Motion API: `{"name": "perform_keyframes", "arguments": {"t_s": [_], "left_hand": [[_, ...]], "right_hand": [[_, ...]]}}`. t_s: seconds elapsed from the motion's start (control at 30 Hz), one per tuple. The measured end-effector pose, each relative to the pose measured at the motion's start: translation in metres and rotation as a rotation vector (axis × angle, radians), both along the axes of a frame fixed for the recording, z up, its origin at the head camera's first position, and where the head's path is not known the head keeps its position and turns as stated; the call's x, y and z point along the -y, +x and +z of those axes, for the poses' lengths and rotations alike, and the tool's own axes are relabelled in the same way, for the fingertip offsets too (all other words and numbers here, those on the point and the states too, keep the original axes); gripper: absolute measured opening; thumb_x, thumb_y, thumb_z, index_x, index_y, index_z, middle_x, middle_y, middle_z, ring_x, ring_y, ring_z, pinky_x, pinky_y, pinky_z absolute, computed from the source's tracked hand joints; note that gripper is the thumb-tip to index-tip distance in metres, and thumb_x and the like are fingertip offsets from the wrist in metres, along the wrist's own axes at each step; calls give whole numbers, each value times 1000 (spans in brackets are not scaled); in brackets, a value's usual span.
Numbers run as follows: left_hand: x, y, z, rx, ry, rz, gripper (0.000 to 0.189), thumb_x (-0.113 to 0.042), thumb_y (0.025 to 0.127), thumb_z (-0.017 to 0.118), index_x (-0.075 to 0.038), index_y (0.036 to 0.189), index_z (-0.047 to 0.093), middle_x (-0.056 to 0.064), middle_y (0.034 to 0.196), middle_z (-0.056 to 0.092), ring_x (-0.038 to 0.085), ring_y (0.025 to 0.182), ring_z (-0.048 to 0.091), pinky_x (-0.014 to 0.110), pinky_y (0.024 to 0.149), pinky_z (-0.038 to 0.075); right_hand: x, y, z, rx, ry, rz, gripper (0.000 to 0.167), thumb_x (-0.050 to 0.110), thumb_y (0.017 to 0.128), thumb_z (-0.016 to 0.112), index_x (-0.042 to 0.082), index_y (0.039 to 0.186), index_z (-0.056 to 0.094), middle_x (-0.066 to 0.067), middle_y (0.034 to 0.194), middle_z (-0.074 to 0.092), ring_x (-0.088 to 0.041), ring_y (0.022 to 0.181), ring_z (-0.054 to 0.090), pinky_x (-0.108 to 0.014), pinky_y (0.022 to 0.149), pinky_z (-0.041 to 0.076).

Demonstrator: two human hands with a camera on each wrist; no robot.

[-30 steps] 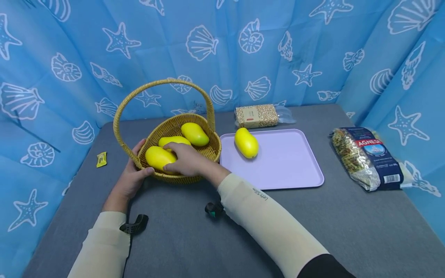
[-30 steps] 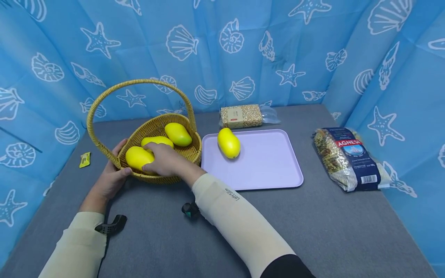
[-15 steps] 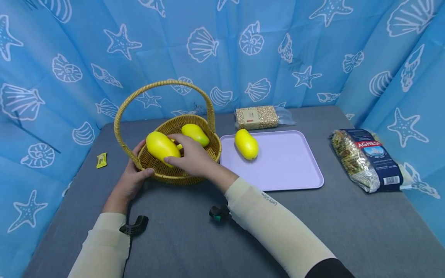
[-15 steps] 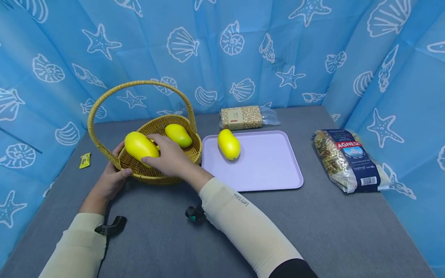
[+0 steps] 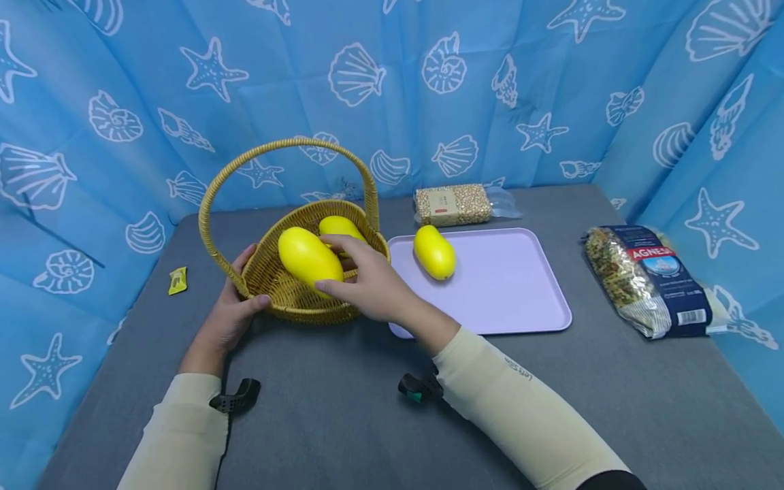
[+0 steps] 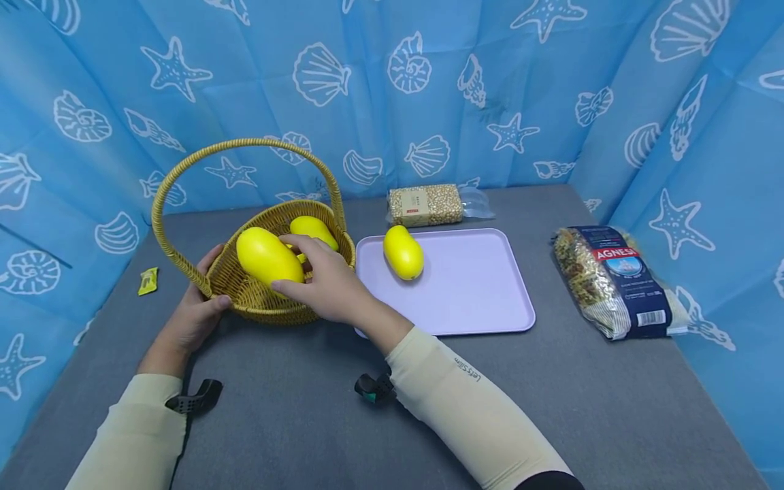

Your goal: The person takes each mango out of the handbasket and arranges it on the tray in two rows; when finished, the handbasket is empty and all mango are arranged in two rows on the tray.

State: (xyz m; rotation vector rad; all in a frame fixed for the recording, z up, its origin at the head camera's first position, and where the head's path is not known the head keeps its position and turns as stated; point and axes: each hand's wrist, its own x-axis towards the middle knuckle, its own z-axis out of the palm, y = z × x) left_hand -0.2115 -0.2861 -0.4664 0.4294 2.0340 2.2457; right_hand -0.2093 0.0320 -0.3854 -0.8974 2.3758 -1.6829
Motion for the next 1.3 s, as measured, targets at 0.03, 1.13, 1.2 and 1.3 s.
{"name": "perform_keyframes", "arguments": {"t_s": [0.03,1.13,1.2,1.3], "left_hand": [[0,0,0,-1,4,-1,95,13,101,62,-21,176,14,19,173,25,38,150,35,29,112,43],[0,0,-1,3,23,-12,95,9,103,66,-20,177,12,19,175,21,39,152,32,30,112,43],[-1,0,0,3,22,-10,95,9,103,65,-20,177,12,19,175,20,39,152,32,30,112,43],[0,-1,-1,0,25,-12,96,8,103,66,-19,177,12,19,175,20,39,152,33,30,111,45]], "right_hand": [[-3,2,1,0,-11,-2,71,24,103,79,12,164,46,-10,156,52,-26,124,62,-36,96,57],[-121,30,-7,-57,14,-163,72,9,98,85,7,161,50,-12,150,53,-30,122,65,-34,93,59],[-127,28,-7,-54,23,-185,72,9,98,85,5,161,50,-13,150,53,-31,122,65,-35,92,60],[-135,24,-6,-52,25,-216,72,8,98,84,3,161,49,-14,150,53,-33,121,66,-36,92,60]]}}
